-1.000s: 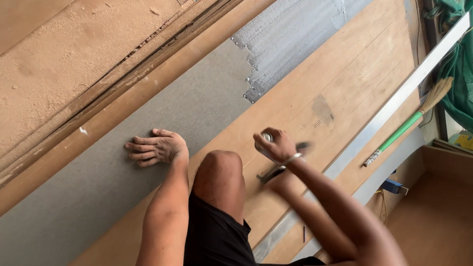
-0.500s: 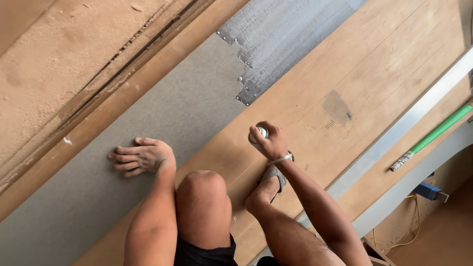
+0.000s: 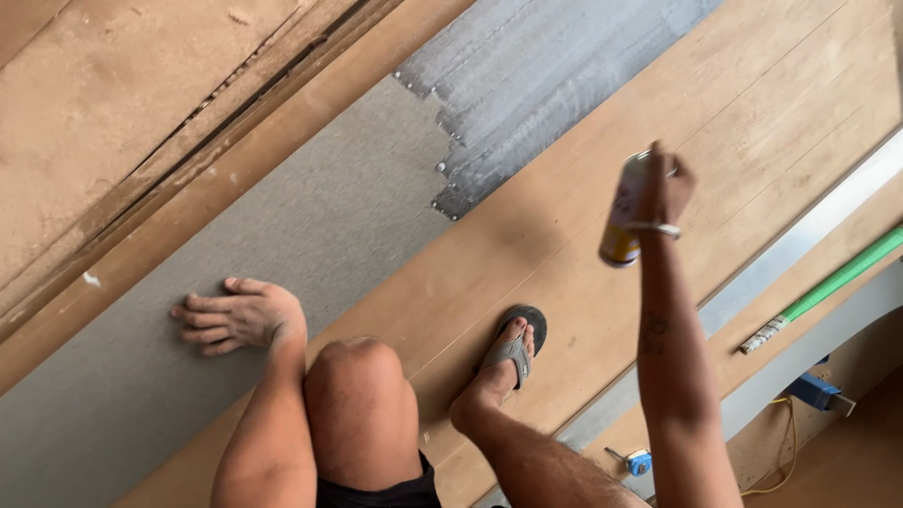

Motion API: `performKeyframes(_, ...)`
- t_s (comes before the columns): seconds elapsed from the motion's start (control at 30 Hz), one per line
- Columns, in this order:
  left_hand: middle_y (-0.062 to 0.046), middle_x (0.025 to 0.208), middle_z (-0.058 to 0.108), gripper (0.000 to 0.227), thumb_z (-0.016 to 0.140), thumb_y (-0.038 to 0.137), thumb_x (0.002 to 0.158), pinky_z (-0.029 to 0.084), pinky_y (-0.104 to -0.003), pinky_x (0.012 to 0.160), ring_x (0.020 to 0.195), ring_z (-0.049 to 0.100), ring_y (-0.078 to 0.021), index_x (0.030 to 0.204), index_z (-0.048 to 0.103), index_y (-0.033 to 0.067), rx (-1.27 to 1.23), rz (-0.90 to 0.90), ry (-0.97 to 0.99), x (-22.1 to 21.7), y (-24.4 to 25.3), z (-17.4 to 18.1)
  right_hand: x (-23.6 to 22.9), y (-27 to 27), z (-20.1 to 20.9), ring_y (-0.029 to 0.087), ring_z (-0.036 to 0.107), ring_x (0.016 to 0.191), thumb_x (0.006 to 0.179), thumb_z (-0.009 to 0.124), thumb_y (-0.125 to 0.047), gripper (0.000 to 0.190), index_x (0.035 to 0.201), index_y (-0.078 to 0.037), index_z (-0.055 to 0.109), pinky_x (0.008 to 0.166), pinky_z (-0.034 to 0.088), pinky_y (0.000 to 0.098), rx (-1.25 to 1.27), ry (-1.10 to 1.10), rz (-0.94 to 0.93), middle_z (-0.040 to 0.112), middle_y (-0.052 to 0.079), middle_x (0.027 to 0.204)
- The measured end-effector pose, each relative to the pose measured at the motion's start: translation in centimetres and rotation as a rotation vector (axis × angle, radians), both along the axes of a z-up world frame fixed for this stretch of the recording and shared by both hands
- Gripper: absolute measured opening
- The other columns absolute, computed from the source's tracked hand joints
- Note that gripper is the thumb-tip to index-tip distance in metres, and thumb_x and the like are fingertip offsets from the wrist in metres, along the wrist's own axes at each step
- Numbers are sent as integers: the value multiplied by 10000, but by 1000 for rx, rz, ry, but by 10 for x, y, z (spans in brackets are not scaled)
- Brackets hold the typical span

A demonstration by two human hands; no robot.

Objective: Spray adhesive onto a long panel using a spray can.

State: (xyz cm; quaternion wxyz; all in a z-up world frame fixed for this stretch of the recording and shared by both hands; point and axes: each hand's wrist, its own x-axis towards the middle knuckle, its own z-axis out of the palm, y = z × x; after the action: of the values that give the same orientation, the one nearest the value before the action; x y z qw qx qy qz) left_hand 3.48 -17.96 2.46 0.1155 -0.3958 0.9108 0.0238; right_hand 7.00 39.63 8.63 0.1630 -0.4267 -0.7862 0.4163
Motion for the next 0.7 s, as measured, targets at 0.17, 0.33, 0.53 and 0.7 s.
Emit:
performKeyframes(0.17, -277, 1644, 125, 621, 217, 401, 1120, 135, -715, 1181, 1525, 91, -541, 1568, 184, -27, 3, 29, -12, -5, 4, 2, -36, 55, 19, 132, 521, 623, 933, 702, -466, 486, 709, -39, 639, 592, 440, 317, 85, 34, -44, 590, 22, 660)
performKeyframes(0.33, -286, 1638, 126, 631, 215, 398, 1124, 125, -736, 1157, 1506, 92, -557, 1573, 173, -43, -12, 10, -18, -2, 3, 0, -33, 63, -9, 179, 482, 607, 944, 713, -508, 546, 776, -2, 592, 573, 418, 348, 29, -122, -63, 533, 58, 675)
performKeyframes(0.53, -276, 1636, 158, 609, 215, 399, 1125, 144, -726, 1164, 1512, 105, -545, 1568, 206, -19, -33, 24, 2, -2, 3, -4, -11, -62, 9, 134, 645, 730, 937, 705, -462, 461, 978, -4, 730, 651, 516, 298, -16, -339, 290, 709, 55, 783)
performKeyframes(0.7, -246, 1672, 142, 627, 236, 428, 1111, 170, -701, 1195, 1539, 129, -504, 1567, 219, -3, -37, 50, 36, -2, 4, -4, 23, -166, 14, 194, 729, 758, 887, 699, -420, 406, 1031, -44, 749, 697, 586, 338, -208, -471, 534, 758, 113, 824)
